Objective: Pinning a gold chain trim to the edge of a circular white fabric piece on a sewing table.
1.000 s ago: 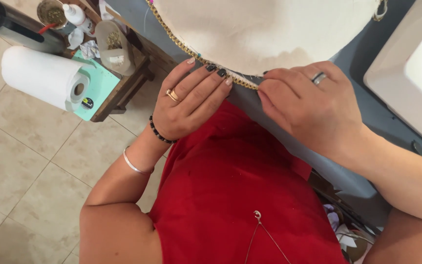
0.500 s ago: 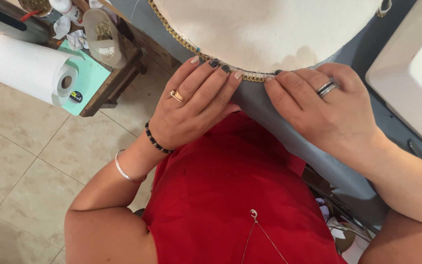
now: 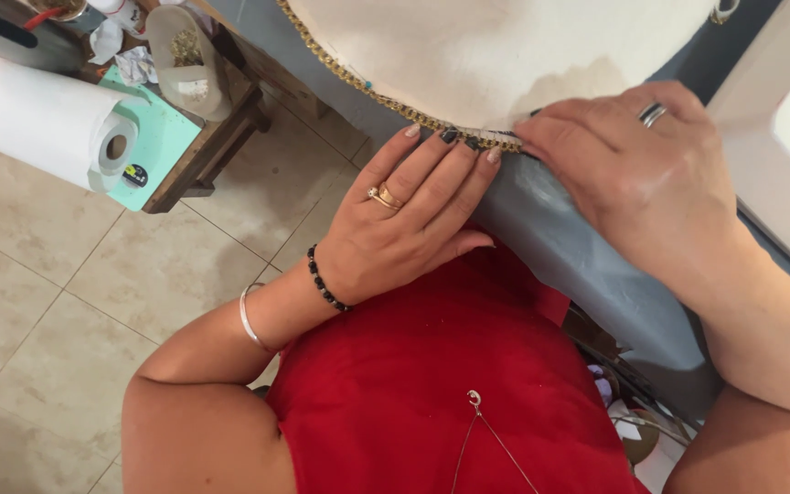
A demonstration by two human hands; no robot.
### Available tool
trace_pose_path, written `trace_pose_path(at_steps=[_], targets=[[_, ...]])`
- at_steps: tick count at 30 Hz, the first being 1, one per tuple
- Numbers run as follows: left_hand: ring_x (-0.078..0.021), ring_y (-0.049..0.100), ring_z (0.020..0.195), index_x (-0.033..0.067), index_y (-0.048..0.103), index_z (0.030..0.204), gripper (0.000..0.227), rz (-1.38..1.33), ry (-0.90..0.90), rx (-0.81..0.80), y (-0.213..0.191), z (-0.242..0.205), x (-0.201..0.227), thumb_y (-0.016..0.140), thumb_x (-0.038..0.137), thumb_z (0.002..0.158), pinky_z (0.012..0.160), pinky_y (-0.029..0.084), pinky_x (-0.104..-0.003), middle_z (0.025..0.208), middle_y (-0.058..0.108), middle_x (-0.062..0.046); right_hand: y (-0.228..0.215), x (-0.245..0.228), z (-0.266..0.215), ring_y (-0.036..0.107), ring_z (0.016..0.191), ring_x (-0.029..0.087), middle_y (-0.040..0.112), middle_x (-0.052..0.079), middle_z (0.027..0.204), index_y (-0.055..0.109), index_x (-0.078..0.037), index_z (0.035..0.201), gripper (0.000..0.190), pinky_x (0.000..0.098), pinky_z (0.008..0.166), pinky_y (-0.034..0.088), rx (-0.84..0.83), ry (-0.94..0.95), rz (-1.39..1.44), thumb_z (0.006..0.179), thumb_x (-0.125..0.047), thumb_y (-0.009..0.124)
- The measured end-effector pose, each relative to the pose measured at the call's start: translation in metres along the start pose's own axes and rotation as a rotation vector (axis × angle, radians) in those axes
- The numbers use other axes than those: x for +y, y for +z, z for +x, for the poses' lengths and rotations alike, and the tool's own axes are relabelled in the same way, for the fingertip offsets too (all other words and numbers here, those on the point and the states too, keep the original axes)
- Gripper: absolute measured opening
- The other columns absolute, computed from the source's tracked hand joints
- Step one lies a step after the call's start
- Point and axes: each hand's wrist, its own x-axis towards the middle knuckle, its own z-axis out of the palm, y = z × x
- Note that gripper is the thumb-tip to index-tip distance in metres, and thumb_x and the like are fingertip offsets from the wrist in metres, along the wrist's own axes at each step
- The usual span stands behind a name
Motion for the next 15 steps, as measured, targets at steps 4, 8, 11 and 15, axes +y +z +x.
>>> trace_pose_path(at_steps=[4,8,11,15], targets=[[-0.0176,0.062,0.118,0.0103,0.065,0.140,0.065,0.133,-0.050,-0.041,-0.007,0.008,0.006,0.040,0.063,0.112,0.109,0.051,-0.040,0.127,0.062,-0.002,0.003,0.004,0.000,0.073,0.099,0.015,0.080,-0.006,0.120,0.083,-0.023,0.124,0.007,0.0300,0.095,0.051,0.056,0.034,0.013,0.119,-0.019,0.082],[-0.0156,0.061,0.117,0.0147,0.065,0.139,0.064,0.196,-0.080,-0.085,-0.010,0.012,0.010,0.041,0.067,0.112,0.104,0.050,-0.040,0.129,0.057,-0.001,0.005,0.007,-0.001,0.074,0.100,0.012,0.082,-0.011,0.121,0.083,-0.024,0.123,0.015,0.0277,0.097,0.052,0.076,-0.008,-0.048,0.117,-0.012,0.076],[-0.0140,0.060,0.116,0.0177,0.068,0.134,0.062,0.229,-0.106,-0.068,-0.008,0.015,0.013,0.038,0.067,0.112,0.101,0.046,-0.038,0.128,0.056,0.000,0.008,0.006,0.001,0.071,0.095,0.009,0.079,-0.014,0.117,0.079,-0.025,0.117,0.011,0.0260,0.093,0.052,0.109,-0.048,-0.160,0.116,-0.016,0.075],[-0.0146,0.059,0.119,0.0188,0.067,0.136,0.064,0.255,-0.114,-0.100,-0.010,0.015,0.016,0.041,0.071,0.111,0.100,0.045,-0.038,0.132,0.057,-0.001,0.012,0.005,0.003,0.071,0.094,0.008,0.078,-0.013,0.114,0.077,-0.026,0.113,0.011,0.0252,0.092,0.051,0.142,-0.056,-0.210,0.117,-0.016,0.072]])
